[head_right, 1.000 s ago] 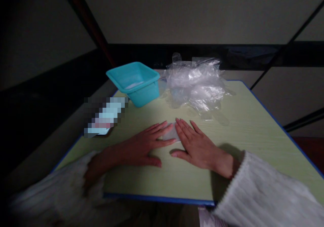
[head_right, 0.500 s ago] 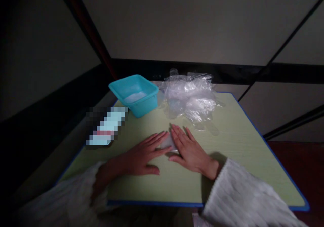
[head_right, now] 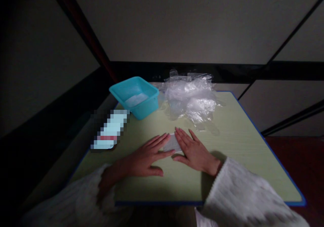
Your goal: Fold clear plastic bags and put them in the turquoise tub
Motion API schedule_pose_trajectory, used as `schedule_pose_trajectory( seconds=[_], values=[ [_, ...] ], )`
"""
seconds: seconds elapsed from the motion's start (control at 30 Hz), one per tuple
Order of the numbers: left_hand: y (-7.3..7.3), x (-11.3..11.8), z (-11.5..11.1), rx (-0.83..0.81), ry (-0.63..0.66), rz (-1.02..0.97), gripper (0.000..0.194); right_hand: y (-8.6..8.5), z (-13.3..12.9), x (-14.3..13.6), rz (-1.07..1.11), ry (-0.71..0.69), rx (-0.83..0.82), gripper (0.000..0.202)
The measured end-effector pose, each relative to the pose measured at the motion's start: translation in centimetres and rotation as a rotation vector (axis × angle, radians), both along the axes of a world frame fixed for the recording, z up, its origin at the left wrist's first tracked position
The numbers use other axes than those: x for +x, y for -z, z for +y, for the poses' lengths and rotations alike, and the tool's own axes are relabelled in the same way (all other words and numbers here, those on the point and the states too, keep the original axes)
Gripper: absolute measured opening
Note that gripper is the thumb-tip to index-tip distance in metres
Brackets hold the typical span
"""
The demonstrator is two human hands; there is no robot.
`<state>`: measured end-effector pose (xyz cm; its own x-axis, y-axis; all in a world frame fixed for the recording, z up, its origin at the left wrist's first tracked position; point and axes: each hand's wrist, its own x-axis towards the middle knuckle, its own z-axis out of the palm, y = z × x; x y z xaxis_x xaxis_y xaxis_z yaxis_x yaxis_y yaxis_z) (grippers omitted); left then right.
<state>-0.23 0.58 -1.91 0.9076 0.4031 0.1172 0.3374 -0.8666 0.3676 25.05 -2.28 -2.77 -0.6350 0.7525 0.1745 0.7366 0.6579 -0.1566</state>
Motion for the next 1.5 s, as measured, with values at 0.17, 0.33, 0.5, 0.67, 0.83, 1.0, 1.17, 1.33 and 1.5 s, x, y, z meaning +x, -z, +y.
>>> schedule_pose_trajectory(
  seconds=[0.17,0.33,0.5,0.67,0.83,1.0,1.17,1.33,1.5],
  values=[
    [-0.1,-0.1,0.6,0.011,-0.079,-0.080,0.085,-1.4,1.0,2.1,0.115,-0.125,0.010,0.054],
    [-0.1,0.4,1.1,0.112,-0.073,-0.185,0.047,-2.5,0.9,2.2,0.185,-0.213,0.103,0.023],
    [0.1,0.8,1.1,0.141,-0.120,-0.222,0.035,-2.5,0.5,1.2,0.107,-0.255,0.152,0.027],
    [0.1,0.8,1.1,0.123,-0.144,-0.222,0.031,-2.5,0.5,0.8,0.049,-0.278,0.215,0.029],
    [0.2,0.9,1.1,0.096,-0.152,-0.218,0.030,-2.7,0.3,0.5,0.004,-0.293,0.229,0.030],
    [0.0,0.9,1.1,0.089,-0.151,-0.205,0.031,-2.4,0.5,0.3,0.007,-0.284,0.251,0.032],
    [-0.2,0.7,1.2,0.057,-0.141,-0.181,0.047,-2.2,0.8,0.3,0.075,-0.256,0.217,0.026],
    [0.1,0.6,1.2,0.066,-0.157,-0.221,0.049,-2.2,0.6,0.4,0.236,-0.173,0.060,0.018],
    [0.5,1.0,1.0,0.034,-0.238,-0.306,0.027,-2.4,0.1,0.1,0.486,0.001,-0.136,0.017]
  ],
)
